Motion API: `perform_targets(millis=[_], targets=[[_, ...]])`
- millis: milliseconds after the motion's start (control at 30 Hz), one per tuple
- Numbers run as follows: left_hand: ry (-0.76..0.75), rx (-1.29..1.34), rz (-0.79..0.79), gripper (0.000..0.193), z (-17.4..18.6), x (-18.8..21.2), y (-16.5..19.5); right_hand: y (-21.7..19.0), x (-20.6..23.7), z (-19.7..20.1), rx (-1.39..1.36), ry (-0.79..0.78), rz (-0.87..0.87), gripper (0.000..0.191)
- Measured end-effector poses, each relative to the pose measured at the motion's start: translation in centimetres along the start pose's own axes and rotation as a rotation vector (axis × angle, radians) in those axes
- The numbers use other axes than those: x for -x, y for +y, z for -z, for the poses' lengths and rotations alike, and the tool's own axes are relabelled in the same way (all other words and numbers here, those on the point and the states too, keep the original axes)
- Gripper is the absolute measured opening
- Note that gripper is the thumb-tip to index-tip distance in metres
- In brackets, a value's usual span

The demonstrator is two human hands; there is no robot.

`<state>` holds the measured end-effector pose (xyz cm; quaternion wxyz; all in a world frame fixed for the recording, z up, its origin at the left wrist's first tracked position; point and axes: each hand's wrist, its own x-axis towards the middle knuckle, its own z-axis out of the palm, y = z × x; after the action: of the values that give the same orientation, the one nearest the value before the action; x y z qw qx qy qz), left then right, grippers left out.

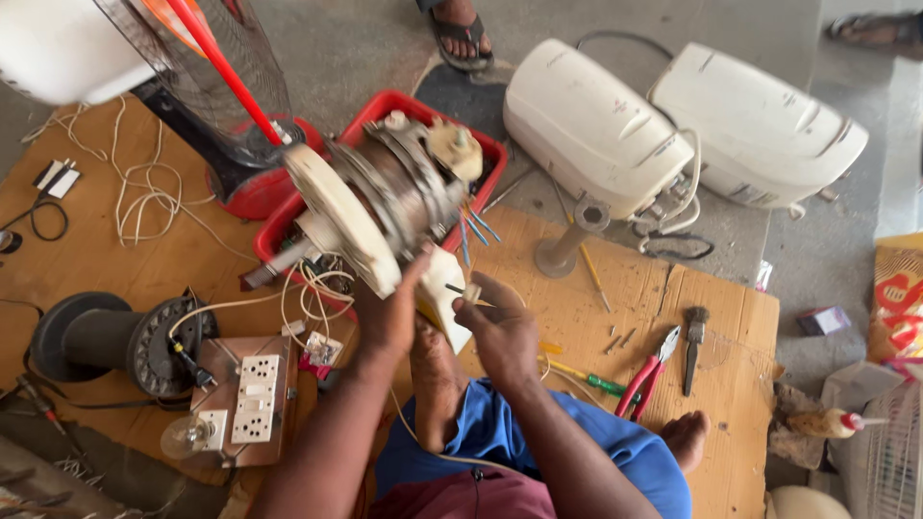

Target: The person disassembles a white fan motor using a screwdriver, removes the front grille, and then reassembles the motor housing. The person handles the motor components and tools on a wooden workbench.

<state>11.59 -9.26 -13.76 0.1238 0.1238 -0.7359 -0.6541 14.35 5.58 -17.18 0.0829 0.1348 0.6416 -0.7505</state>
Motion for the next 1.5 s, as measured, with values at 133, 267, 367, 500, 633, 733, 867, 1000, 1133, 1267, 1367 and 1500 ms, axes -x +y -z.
perform_targets(millis=[133,267,367,500,633,733,867,1000,1133,1267,1367,1500], targets=[[-0.034,0.389,0.193,0.044,1.4,-3.4,-2.5,2.3,0.5,2.2,-0.049,0.030,-0.078,0.054],[-0.102,0.602,0.383,0.040,2.9,-6.2,-4.4,4.0,0.7,2.6,-0.109,-0.072,-0.047,0.059],[-0.150,0.597,0.305,0.040,3.8,-6.9,-4.4,4.6,0.6,2.4,-0.167,-0.089,-0.119,0.060],[-0.215,0.589,0.295,0.040,4.2,-6.7,-3.1,4.6,0.3,2.2,-0.226,-0.097,-0.125,0.057],[-0.293,0.551,0.238,0.041,3.9,-6.2,-1.7,4.4,-0.1,1.4,-0.227,-0.112,-0.096,0.056],[-0.264,0.514,0.260,0.036,3.7,-6.2,-1.2,3.9,-0.4,0.1,-0.213,-0.137,-0.054,0.057],[-0.200,0.518,0.304,0.033,3.7,-6.4,-1.3,3.1,-0.8,-1.5,-0.216,-0.114,-0.094,0.058],[-0.125,0.527,0.291,0.030,4.1,-6.6,-1.6,3.7,-0.9,-1.7,-0.169,-0.120,-0.101,0.057],[-0.108,0.585,0.284,0.030,4.7,-6.6,-2.2,5.9,-0.6,-0.8,-0.106,-0.073,-0.063,0.060],[-0.119,0.632,0.291,0.031,5.3,-6.8,-2.5,7.8,-0.3,-0.1,-0.180,-0.134,-0.091,0.056],[-0.068,0.595,0.326,0.033,5.6,-6.8,-2.4,8.1,-0.5,0.1,-0.211,-0.180,-0.128,0.056],[-0.054,0.581,0.330,0.035,5.6,-6.7,-2.2,8.2,-0.8,-0.2,-0.337,-0.246,-0.182,0.057]])
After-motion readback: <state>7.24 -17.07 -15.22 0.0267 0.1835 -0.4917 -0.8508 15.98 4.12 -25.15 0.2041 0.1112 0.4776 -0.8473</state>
